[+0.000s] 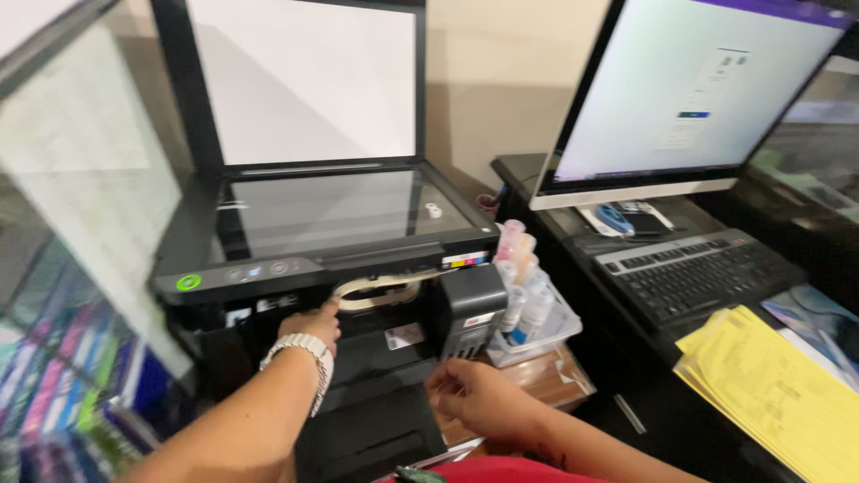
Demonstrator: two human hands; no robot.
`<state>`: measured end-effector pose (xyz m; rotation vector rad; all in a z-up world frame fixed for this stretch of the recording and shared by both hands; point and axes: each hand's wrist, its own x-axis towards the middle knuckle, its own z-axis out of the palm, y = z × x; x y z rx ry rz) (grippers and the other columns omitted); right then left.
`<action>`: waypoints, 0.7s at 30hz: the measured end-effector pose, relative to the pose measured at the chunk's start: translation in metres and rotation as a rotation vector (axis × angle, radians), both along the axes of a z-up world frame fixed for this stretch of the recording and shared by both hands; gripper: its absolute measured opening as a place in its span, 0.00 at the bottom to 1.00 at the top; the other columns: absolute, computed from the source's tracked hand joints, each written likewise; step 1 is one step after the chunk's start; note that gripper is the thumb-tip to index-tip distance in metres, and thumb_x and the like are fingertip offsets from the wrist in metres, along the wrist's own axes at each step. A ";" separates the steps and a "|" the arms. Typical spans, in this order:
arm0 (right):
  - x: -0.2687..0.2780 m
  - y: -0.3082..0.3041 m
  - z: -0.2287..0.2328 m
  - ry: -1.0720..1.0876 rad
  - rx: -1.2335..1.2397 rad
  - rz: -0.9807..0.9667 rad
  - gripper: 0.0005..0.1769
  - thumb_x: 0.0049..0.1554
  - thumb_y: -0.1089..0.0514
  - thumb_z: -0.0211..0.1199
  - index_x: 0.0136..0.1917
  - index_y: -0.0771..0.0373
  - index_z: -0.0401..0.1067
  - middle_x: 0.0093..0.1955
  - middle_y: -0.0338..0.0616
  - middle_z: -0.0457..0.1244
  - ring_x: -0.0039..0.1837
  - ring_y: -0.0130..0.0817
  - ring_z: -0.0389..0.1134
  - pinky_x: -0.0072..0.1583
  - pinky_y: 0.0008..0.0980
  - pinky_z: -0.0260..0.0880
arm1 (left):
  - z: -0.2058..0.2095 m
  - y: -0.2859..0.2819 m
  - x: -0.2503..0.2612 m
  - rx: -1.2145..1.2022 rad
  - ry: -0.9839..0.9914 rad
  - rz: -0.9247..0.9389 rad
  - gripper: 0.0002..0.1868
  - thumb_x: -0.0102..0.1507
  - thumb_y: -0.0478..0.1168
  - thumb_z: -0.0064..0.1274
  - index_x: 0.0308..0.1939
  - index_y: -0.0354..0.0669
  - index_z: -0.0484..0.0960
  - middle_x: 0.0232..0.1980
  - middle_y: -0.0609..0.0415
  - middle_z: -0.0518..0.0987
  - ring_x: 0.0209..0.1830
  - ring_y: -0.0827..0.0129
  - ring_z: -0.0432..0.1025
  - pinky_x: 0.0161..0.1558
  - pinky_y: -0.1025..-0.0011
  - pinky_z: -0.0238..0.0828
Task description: The person takes sheets of paper from a stack, aligns them, and places them into the printer's rear paper feed. They then open the printer's scanner lid, pull out the internal ink/cartridge access area, adjust the ink tank holder and cable, and close the lid again.
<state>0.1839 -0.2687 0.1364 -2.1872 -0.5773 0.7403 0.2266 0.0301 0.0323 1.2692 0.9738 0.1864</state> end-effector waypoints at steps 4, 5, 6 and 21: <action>0.004 0.026 -0.009 0.093 0.037 0.030 0.19 0.56 0.57 0.64 0.60 0.65 0.72 0.46 0.44 0.70 0.50 0.32 0.73 0.53 0.32 0.73 | 0.014 -0.003 -0.031 -0.172 -0.066 -0.011 0.19 0.68 0.52 0.52 0.56 0.46 0.74 0.34 0.53 0.78 0.23 0.65 0.70 0.20 0.65 0.60; 0.004 0.033 -0.013 0.114 0.057 0.037 0.19 0.56 0.58 0.64 0.60 0.65 0.72 0.47 0.46 0.70 0.50 0.34 0.72 0.53 0.33 0.74 | 0.019 -0.006 -0.042 -0.222 -0.032 -0.019 0.24 0.68 0.52 0.52 0.64 0.49 0.69 0.36 0.54 0.77 0.25 0.66 0.70 0.23 0.66 0.62; 0.005 0.040 -0.018 0.135 0.076 0.044 0.20 0.56 0.58 0.64 0.61 0.65 0.72 0.47 0.47 0.70 0.49 0.35 0.72 0.53 0.35 0.74 | 0.024 -0.010 -0.053 -0.225 -0.020 -0.024 0.31 0.68 0.51 0.53 0.72 0.59 0.58 0.38 0.54 0.79 0.27 0.67 0.71 0.25 0.66 0.64; 0.031 0.142 -0.047 -0.485 -0.418 0.310 0.42 0.54 0.48 0.70 0.76 0.63 0.58 0.84 0.56 0.37 0.83 0.45 0.46 0.78 0.35 0.52 | 0.041 0.007 -0.155 -0.150 0.102 -0.221 0.42 0.65 0.49 0.55 0.78 0.58 0.48 0.49 0.55 0.82 0.35 0.68 0.78 0.34 0.63 0.73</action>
